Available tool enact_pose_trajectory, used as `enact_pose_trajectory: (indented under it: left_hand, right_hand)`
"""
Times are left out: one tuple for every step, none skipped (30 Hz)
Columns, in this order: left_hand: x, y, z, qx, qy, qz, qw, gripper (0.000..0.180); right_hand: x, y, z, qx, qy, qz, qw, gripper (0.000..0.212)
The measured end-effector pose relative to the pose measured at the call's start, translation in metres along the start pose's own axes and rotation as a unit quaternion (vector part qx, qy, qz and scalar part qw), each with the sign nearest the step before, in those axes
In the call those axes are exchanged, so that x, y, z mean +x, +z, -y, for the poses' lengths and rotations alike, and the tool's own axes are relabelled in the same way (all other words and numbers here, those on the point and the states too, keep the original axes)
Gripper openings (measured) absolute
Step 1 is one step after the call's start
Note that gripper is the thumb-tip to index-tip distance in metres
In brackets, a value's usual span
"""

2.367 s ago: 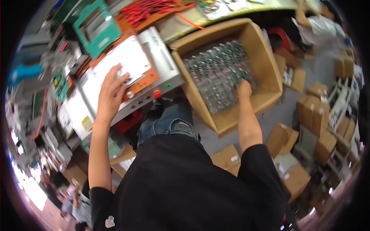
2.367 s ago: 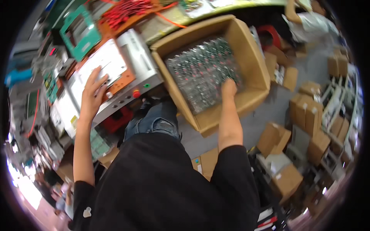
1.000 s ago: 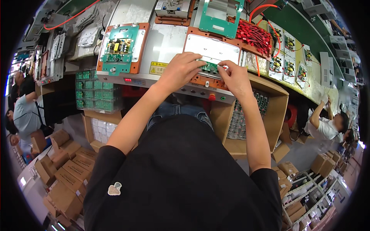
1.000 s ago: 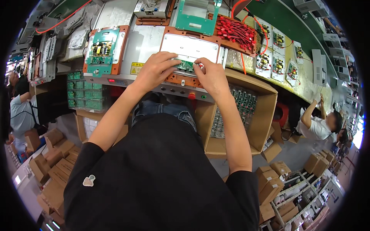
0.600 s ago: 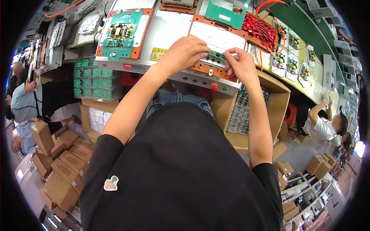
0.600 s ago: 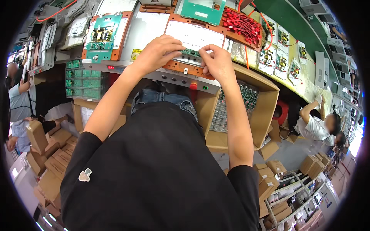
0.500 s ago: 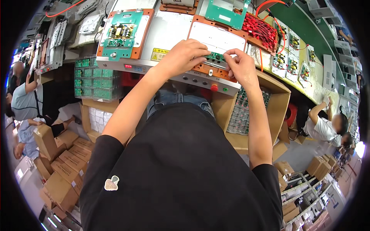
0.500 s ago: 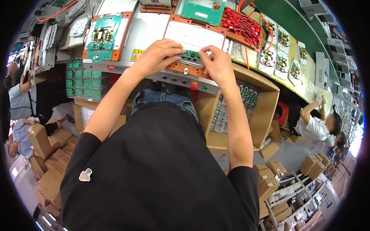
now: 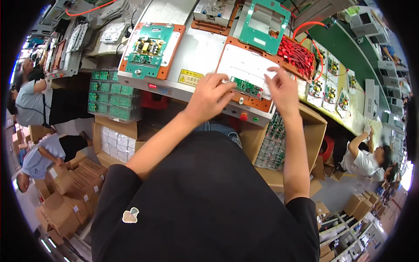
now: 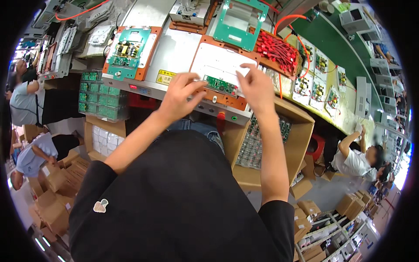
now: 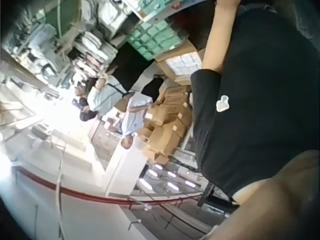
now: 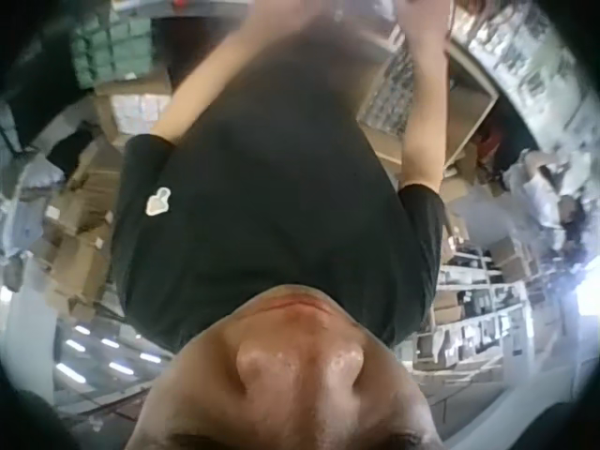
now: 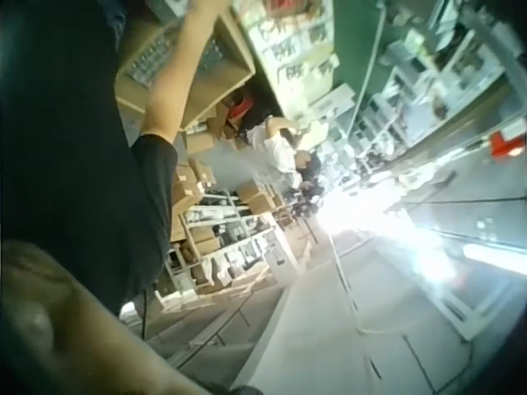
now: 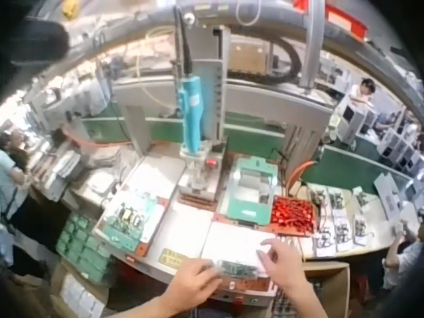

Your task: Testing electronic circuit boards using a test fixture and packaging them into styrofoam holders.

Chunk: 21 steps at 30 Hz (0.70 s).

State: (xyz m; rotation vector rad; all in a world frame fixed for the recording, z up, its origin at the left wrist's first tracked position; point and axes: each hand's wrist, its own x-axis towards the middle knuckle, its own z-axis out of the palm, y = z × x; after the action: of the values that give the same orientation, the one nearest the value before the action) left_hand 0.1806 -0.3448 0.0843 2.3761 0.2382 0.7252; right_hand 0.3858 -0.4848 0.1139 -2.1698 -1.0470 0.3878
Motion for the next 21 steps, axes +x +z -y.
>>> enact_pose_trajectory:
  left_hand:
    - [-0.008, 0.005, -0.006, -0.035, -0.068, -0.022, 0.997, 0.031]
    - [-0.012, 0.013, -0.011, -0.038, -0.046, -0.025, 0.998, 0.033]
    - [-0.016, 0.022, -0.016, -0.03, -0.057, -0.007, 0.998, 0.031]
    - [-0.015, 0.033, -0.019, -0.01, -0.04, -0.016, 0.999, 0.031]
    - [-0.015, 0.042, -0.016, 0.014, -0.026, -0.024, 0.999, 0.03]
    - [-0.012, 0.048, -0.014, 0.02, -0.024, -0.024, 0.999, 0.03]
    - [-0.008, 0.054, -0.013, 0.018, -0.011, -0.022, 1.0, 0.028]
    - [-0.005, 0.06, -0.013, 0.007, 0.007, -0.016, 1.0, 0.027]
    - [-0.005, 0.06, -0.014, 0.006, 0.003, -0.022, 1.0, 0.027]
    - [-0.007, 0.058, -0.012, 0.011, 0.012, -0.029, 0.999, 0.025]
    - [-0.009, 0.055, -0.011, 0.022, 0.01, -0.045, 0.999, 0.024]
    - [-0.014, 0.053, -0.012, 0.027, 0.005, -0.063, 0.998, 0.023]
    - [-0.017, 0.052, -0.013, 0.027, -0.005, -0.076, 0.997, 0.023]
    - [-0.019, 0.052, -0.011, 0.032, -0.001, -0.075, 0.997, 0.023]
    - [-0.02, 0.052, -0.01, 0.038, 0.003, -0.072, 0.997, 0.024]
    - [-0.018, 0.05, -0.01, 0.041, 0.01, -0.071, 0.997, 0.023]
    - [-0.02, 0.051, -0.01, 0.034, 0.015, -0.065, 0.997, 0.023]
    - [-0.022, 0.051, -0.008, 0.031, 0.022, -0.061, 0.997, 0.024]
    - [-0.024, 0.05, -0.005, 0.03, 0.031, -0.056, 0.998, 0.024]
    - [-0.025, 0.043, -0.008, 0.029, 0.037, -0.064, 0.997, 0.022]
    - [-0.03, 0.035, -0.011, 0.022, 0.043, -0.051, 0.998, 0.022]
  right_hand:
    - [0.023, -0.007, -0.002, 0.002, -0.067, -0.069, 0.995, 0.016]
    - [0.053, -0.013, -0.003, 0.007, -0.148, -0.152, 0.977, 0.016]
    - [0.085, -0.02, 0.0, -0.043, -0.159, -0.186, 0.969, 0.019]
    - [0.128, -0.029, -0.02, -0.055, -0.242, -0.226, 0.942, 0.023]
    - [0.163, -0.038, -0.02, -0.128, -0.256, -0.235, 0.929, 0.029]
    - [0.197, -0.044, -0.039, -0.196, -0.261, -0.246, 0.913, 0.038]
    - [0.226, -0.046, -0.067, -0.195, -0.258, -0.252, 0.912, 0.038]
    - [0.247, -0.051, -0.103, -0.199, -0.207, -0.206, 0.936, 0.043]
    - [0.252, -0.052, -0.097, -0.198, -0.17, -0.148, 0.954, 0.048]
    - [0.25, -0.058, -0.096, -0.172, -0.125, -0.068, 0.975, 0.048]
    - [0.241, -0.061, -0.067, -0.176, -0.136, -0.059, 0.973, 0.048]
    - [0.223, -0.065, -0.037, -0.095, -0.152, -0.083, 0.98, 0.043]
    - [0.198, -0.067, -0.01, -0.012, -0.167, -0.105, 0.98, 0.037]
    - [0.156, -0.068, 0.013, 0.031, -0.196, -0.126, 0.972, 0.031]
    - [0.108, -0.067, 0.032, 0.077, -0.223, -0.146, 0.961, 0.025]
    - [0.061, -0.06, 0.034, -0.003, -0.276, -0.187, 0.943, 0.023]
    - [0.02, -0.05, 0.03, -0.042, -0.281, -0.162, 0.945, 0.022]
    - [-0.012, -0.035, 0.028, -0.075, -0.331, -0.158, 0.927, 0.022]
    - [-0.037, -0.016, 0.017, -0.044, -0.33, -0.137, 0.933, 0.022]
    - [-0.056, 0.0, 0.013, -0.055, -0.317, -0.123, 0.939, 0.024]
    - [-0.07, 0.014, 0.01, -0.067, -0.299, -0.112, 0.945, 0.025]
